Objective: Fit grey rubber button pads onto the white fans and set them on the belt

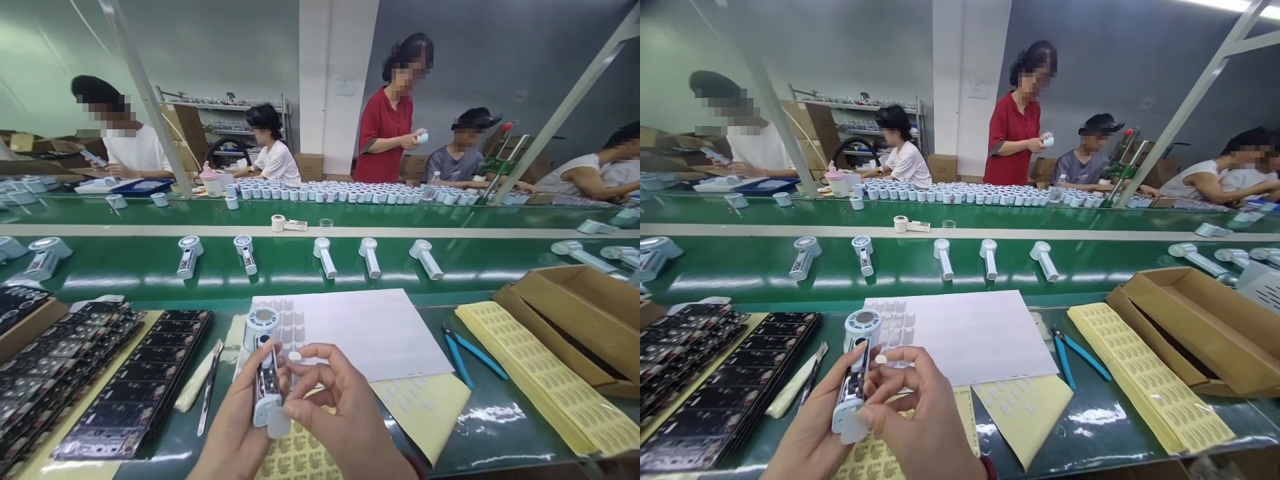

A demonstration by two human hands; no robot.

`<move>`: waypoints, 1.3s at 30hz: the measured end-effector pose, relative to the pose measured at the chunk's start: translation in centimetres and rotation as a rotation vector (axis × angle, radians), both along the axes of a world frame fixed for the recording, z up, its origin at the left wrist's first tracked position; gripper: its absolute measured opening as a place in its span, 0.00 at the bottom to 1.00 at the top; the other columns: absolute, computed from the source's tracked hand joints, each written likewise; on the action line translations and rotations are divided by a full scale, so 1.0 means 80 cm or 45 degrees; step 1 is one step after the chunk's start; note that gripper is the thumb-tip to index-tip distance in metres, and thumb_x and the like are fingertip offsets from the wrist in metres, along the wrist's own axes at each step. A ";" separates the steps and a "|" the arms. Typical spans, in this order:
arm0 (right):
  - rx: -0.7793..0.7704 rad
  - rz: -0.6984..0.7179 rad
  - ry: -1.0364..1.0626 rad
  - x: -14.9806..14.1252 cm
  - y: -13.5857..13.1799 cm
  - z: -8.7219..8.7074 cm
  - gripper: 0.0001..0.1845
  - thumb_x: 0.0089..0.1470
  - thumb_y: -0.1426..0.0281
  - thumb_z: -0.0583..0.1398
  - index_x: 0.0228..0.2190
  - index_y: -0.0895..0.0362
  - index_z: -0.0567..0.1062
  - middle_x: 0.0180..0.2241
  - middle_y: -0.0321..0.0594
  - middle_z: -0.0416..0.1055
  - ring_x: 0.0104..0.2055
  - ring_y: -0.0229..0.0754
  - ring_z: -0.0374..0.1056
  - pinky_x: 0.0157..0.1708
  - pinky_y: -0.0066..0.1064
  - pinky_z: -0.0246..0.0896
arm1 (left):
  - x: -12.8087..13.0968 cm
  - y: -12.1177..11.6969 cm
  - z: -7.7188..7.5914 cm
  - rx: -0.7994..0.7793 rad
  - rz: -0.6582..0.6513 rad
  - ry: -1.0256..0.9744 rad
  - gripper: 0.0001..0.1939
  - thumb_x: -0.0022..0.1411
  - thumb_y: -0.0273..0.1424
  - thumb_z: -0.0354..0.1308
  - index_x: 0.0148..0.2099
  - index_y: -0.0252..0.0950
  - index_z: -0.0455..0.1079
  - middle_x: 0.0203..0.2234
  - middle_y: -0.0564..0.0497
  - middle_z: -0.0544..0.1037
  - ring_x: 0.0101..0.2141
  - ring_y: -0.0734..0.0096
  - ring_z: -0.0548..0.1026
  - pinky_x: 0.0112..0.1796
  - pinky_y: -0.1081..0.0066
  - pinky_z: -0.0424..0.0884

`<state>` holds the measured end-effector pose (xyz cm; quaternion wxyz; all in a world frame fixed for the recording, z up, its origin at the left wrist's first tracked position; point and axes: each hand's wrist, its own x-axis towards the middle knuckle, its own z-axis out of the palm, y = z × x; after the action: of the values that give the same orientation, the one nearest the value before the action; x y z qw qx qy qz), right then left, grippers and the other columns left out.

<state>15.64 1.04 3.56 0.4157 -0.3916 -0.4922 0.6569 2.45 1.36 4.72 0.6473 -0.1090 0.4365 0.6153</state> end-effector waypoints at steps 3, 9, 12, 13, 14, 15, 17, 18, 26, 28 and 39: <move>0.039 -0.077 0.006 -0.004 -0.017 0.004 0.23 0.41 0.75 0.67 0.42 0.52 0.72 0.27 0.34 0.79 0.54 0.52 0.72 0.46 0.39 0.70 | 0.010 -0.004 0.002 -0.025 0.016 -0.077 0.05 0.66 0.24 0.56 0.34 0.30 0.68 0.21 0.52 0.71 0.16 0.79 0.70 0.18 0.79 0.70; -0.005 -0.090 -0.043 -0.005 -0.021 0.011 0.21 0.42 0.74 0.67 0.41 0.53 0.71 0.27 0.33 0.79 0.49 0.51 0.76 0.45 0.37 0.71 | 0.017 -0.010 0.007 -0.042 0.023 -0.073 0.06 0.66 0.23 0.54 0.34 0.31 0.66 0.19 0.51 0.69 0.17 0.77 0.70 0.18 0.78 0.70; 0.006 -0.072 -0.062 -0.005 -0.023 0.011 0.21 0.42 0.74 0.67 0.41 0.53 0.72 0.27 0.33 0.79 0.45 0.50 0.78 0.45 0.36 0.71 | 0.017 -0.013 0.007 -0.022 0.013 -0.073 0.09 0.66 0.25 0.54 0.31 0.32 0.65 0.19 0.52 0.68 0.17 0.77 0.69 0.18 0.77 0.70; 0.014 -0.071 -0.067 -0.006 -0.023 0.010 0.21 0.42 0.74 0.67 0.41 0.53 0.72 0.27 0.33 0.79 0.44 0.49 0.78 0.45 0.36 0.71 | 0.018 -0.014 0.007 -0.018 0.012 -0.064 0.11 0.67 0.25 0.53 0.30 0.32 0.64 0.18 0.52 0.68 0.16 0.77 0.69 0.18 0.77 0.69; 0.018 -0.071 -0.071 -0.007 -0.023 0.009 0.20 0.42 0.74 0.67 0.40 0.52 0.72 0.27 0.32 0.79 0.44 0.49 0.78 0.45 0.36 0.71 | 0.018 -0.014 0.008 -0.016 0.014 -0.053 0.11 0.67 0.25 0.53 0.29 0.32 0.64 0.18 0.52 0.68 0.16 0.77 0.69 0.18 0.77 0.69; 0.022 -0.071 -0.074 -0.007 -0.023 0.009 0.20 0.42 0.74 0.67 0.40 0.52 0.72 0.27 0.32 0.80 0.43 0.49 0.78 0.45 0.36 0.71 | 0.018 -0.015 0.009 -0.018 0.020 -0.044 0.12 0.67 0.25 0.53 0.29 0.33 0.64 0.18 0.52 0.67 0.16 0.77 0.68 0.18 0.77 0.69; 0.028 -0.074 -0.076 -0.009 -0.023 0.010 0.20 0.42 0.74 0.67 0.40 0.52 0.72 0.27 0.32 0.80 0.42 0.48 0.78 0.45 0.35 0.71 | 0.019 -0.014 0.010 -0.031 0.031 -0.043 0.13 0.67 0.25 0.52 0.28 0.33 0.64 0.18 0.52 0.67 0.16 0.77 0.68 0.18 0.77 0.69; 0.032 -0.075 -0.082 -0.009 -0.022 0.011 0.20 0.41 0.74 0.66 0.39 0.52 0.72 0.26 0.32 0.80 0.41 0.48 0.78 0.44 0.35 0.72 | 0.018 -0.014 0.010 -0.037 0.035 -0.046 0.13 0.67 0.25 0.52 0.28 0.33 0.64 0.18 0.52 0.67 0.16 0.77 0.68 0.18 0.77 0.69; 0.193 -0.129 -0.239 -0.013 -0.026 0.001 0.21 0.43 0.74 0.65 0.41 0.51 0.73 0.26 0.31 0.79 0.36 0.45 0.78 0.41 0.34 0.74 | 0.022 -0.015 0.009 -0.015 0.074 -0.185 0.11 0.68 0.26 0.51 0.31 0.32 0.64 0.19 0.52 0.67 0.18 0.77 0.70 0.20 0.78 0.71; 0.398 -0.171 -0.328 -0.012 -0.031 -0.008 0.23 0.46 0.73 0.65 0.45 0.48 0.72 0.28 0.31 0.79 0.38 0.45 0.78 0.42 0.35 0.74 | 0.028 -0.017 0.014 -0.017 0.097 -0.204 0.12 0.69 0.26 0.50 0.30 0.33 0.63 0.19 0.53 0.67 0.17 0.78 0.70 0.20 0.79 0.72; 0.202 -0.306 -0.515 0.068 -0.004 -0.040 0.19 0.58 0.55 0.60 0.46 0.52 0.70 0.42 0.42 0.69 0.40 0.46 0.72 0.28 0.31 0.68 | 0.035 -0.028 -0.002 -0.051 -0.223 0.240 0.05 0.64 0.20 0.55 0.35 0.29 0.70 0.22 0.49 0.75 0.20 0.74 0.76 0.24 0.76 0.78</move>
<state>21.08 0.68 0.39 0.4131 -0.5371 -0.5654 0.4703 5.28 -0.87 4.52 0.6523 -0.0250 0.5155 0.5550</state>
